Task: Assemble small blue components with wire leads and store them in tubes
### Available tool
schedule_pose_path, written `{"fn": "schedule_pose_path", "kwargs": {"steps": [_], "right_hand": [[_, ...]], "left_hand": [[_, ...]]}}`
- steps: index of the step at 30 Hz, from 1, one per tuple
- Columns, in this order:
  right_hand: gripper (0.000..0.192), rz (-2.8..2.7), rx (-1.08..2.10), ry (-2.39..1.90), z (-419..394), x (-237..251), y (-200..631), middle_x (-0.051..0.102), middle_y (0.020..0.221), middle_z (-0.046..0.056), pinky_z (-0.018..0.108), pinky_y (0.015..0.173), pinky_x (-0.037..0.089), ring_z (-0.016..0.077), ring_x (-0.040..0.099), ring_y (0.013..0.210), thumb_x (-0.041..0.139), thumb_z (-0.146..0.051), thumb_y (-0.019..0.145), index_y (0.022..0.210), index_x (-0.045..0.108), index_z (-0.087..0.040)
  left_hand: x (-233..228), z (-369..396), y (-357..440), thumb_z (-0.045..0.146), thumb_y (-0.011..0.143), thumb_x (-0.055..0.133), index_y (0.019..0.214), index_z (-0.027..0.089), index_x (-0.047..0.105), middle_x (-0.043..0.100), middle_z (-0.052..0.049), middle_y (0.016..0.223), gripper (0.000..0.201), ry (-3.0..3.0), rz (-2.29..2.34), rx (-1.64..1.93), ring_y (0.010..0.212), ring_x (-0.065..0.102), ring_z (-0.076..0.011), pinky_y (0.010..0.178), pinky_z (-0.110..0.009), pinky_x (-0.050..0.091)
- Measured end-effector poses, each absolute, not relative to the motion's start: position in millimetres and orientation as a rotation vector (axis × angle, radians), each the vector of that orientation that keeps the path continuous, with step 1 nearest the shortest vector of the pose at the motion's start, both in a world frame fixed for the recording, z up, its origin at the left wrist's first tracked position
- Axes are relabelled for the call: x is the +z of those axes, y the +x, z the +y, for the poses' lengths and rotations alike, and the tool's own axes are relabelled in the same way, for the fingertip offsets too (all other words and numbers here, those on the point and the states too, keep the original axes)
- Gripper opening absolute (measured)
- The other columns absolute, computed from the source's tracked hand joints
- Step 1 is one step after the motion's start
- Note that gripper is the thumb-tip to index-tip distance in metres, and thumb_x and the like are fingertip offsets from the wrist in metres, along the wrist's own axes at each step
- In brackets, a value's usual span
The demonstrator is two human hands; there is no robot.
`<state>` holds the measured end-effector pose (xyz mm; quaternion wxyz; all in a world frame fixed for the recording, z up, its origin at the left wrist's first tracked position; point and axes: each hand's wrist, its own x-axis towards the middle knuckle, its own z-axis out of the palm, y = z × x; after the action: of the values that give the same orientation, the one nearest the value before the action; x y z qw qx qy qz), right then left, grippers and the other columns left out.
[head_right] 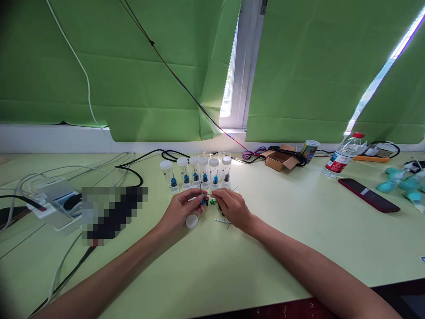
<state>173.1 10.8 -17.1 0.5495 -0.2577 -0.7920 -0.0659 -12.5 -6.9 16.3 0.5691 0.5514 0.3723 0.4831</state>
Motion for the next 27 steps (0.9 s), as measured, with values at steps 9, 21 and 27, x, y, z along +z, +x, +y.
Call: {"fn": "schedule_pose_path", "kwargs": {"steps": [9,21,27], "right_hand": [[0.013,-1.911,-0.148,-0.643,11.9,-14.1,174.3,0.065,0.072,0.003,0.023,0.058,0.051,0.0121,0.06,0.06,0.049,-0.018,0.096,0.095,0.062,-0.019],[0.015,-1.958,-0.161,-0.713,13.6,-14.5,175.6,0.064,0.071,0.003,0.022,0.058,0.046,0.0117,0.056,0.06,0.047,-0.021,0.098,0.09,0.059,-0.017],[0.016,-1.993,-0.145,-0.749,14.3,-15.3,177.4,0.063,0.07,0.002,0.023,0.056,0.042,0.0113,0.053,0.059,0.046,-0.021,0.098,0.089,0.057,-0.017]], "left_hand": [[16.8,-3.5,-16.1,0.039,0.078,0.069,0.09,0.017,0.069,0.059,0.002,0.061,0.025,1.407,0.877,1.094,0.053,0.05,-0.01,0.058,-0.024,0.043],[17.4,-4.3,-15.1,0.041,0.078,0.068,0.089,0.017,0.069,0.059,0.0,0.063,0.026,1.489,0.962,1.133,0.056,0.05,-0.012,0.058,-0.025,0.043],[16.4,-4.1,-17.6,0.038,0.08,0.067,0.093,0.017,0.069,0.058,0.0,0.063,0.025,1.557,0.986,1.134,0.057,0.05,-0.0114,0.06,-0.025,0.043]]}}
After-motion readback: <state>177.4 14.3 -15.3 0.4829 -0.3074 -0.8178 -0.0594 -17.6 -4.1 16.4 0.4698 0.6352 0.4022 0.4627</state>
